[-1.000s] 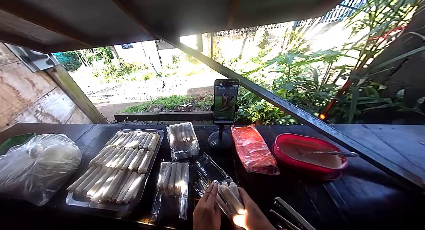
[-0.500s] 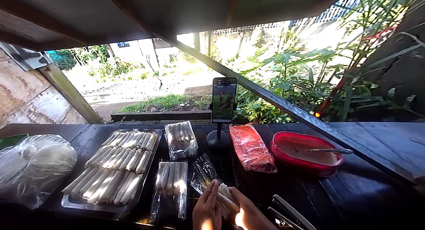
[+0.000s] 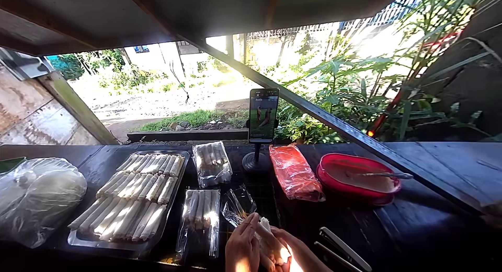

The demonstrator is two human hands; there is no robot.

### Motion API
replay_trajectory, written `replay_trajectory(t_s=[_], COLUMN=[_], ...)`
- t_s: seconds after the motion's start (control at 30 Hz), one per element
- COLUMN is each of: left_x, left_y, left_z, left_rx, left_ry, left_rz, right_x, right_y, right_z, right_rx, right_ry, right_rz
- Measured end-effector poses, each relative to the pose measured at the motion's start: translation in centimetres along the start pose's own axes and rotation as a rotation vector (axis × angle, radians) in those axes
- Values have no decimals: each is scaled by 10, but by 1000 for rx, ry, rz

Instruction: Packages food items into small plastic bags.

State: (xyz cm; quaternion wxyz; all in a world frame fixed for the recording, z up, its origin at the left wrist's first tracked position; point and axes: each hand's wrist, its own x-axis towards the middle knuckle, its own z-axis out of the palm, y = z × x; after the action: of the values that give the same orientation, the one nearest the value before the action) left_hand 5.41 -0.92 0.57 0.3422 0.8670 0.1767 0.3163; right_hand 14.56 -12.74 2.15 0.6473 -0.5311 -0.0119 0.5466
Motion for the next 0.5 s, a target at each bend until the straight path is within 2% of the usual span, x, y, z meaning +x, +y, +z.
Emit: replay_trajectory(t_s=[0.2, 0.33, 0.5], left_x=[-3, 0, 1], left_y=[-2, 0, -1], left_z=[4, 1, 12], left_rx=[23, 72, 283], left_ry=[5, 44, 88], left_rz=[32, 53, 242], right_x=[3, 5, 3], right_y=[2, 1, -4], right_z=[-1, -1, 4], right_rx=[107, 158, 85], right_ry=[1, 93, 183], right_rz=[59, 37, -28])
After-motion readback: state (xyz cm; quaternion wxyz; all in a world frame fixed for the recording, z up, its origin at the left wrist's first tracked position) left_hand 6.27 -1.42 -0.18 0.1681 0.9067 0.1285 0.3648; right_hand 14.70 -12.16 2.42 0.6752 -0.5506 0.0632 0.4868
